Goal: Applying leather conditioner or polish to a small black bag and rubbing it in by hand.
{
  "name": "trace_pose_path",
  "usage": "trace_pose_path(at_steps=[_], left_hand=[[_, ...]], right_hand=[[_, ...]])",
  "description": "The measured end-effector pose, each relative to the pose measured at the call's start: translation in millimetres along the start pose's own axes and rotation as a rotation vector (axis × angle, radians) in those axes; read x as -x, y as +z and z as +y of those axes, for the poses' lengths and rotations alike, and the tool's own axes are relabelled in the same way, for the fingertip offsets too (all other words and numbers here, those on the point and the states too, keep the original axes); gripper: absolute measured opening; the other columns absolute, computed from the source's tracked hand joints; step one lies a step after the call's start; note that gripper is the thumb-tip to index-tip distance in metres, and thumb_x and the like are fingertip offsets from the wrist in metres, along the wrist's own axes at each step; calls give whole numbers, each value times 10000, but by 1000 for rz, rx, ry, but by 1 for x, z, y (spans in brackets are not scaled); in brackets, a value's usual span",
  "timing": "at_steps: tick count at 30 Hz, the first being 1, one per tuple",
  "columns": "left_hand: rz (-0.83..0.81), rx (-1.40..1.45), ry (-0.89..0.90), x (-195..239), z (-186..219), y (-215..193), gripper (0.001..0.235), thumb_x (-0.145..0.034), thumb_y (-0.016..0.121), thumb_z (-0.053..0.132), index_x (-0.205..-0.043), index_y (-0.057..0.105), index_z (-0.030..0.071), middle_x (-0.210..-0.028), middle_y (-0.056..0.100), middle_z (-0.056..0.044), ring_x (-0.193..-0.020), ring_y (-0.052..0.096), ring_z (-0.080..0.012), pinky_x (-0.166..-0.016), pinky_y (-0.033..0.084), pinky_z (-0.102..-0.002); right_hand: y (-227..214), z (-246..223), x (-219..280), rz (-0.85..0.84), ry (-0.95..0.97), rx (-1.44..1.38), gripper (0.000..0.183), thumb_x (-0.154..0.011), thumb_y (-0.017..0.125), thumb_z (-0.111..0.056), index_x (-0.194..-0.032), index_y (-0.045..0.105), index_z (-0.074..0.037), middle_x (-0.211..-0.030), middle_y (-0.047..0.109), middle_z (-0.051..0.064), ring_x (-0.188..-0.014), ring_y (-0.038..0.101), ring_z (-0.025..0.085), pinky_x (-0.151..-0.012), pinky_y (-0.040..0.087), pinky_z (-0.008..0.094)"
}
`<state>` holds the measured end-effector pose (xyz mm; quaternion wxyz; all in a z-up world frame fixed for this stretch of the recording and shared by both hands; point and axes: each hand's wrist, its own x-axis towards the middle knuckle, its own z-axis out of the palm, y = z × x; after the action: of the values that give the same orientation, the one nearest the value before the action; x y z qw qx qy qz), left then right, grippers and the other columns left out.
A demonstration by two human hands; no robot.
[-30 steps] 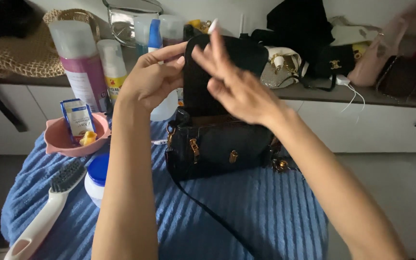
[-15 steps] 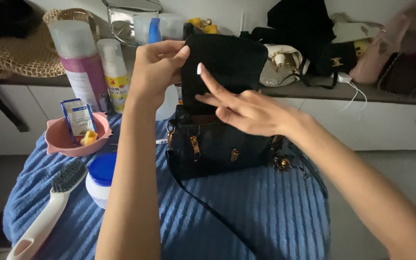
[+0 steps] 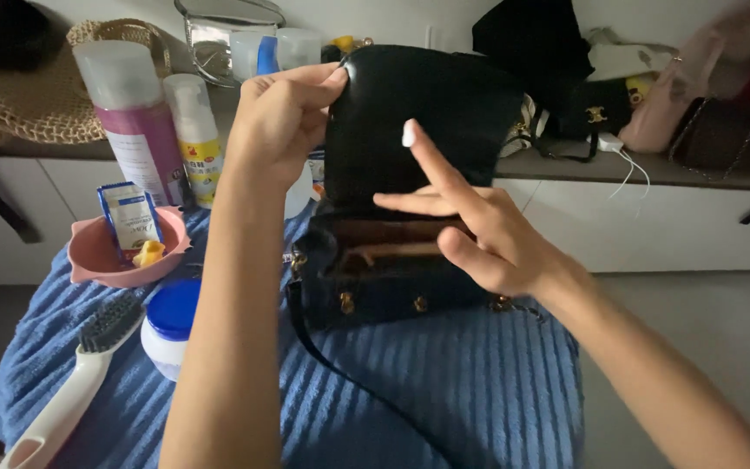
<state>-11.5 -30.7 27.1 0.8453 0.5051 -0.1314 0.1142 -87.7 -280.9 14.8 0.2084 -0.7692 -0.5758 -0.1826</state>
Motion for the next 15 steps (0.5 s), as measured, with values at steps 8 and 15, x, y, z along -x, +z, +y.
trace_pose_path(at_steps=[8, 15], left_hand=[[-98, -11, -144, 4, 6, 5, 147, -917, 690, 53, -1008, 794, 4, -897, 769, -44, -809, 679, -159, -714, 529, -255], [-167, -33, -148, 13, 15, 19, 174, -855, 723, 4, -1010, 804, 6, -871, 778, -68, -775, 735, -206, -700, 607, -319]], right_hand=[[-19, -52, -11, 11, 230, -448, 1053, -989, 231, -894, -1603, -80, -97, -1746, 91, 148, -1411, 633, 407, -1190, 531, 528], [-21, -1, 12, -7, -156, 130, 712, -1143, 195, -540, -1629, 98, -29, -1525, 595, 175, -1494, 540, 385, -1326, 392, 515]])
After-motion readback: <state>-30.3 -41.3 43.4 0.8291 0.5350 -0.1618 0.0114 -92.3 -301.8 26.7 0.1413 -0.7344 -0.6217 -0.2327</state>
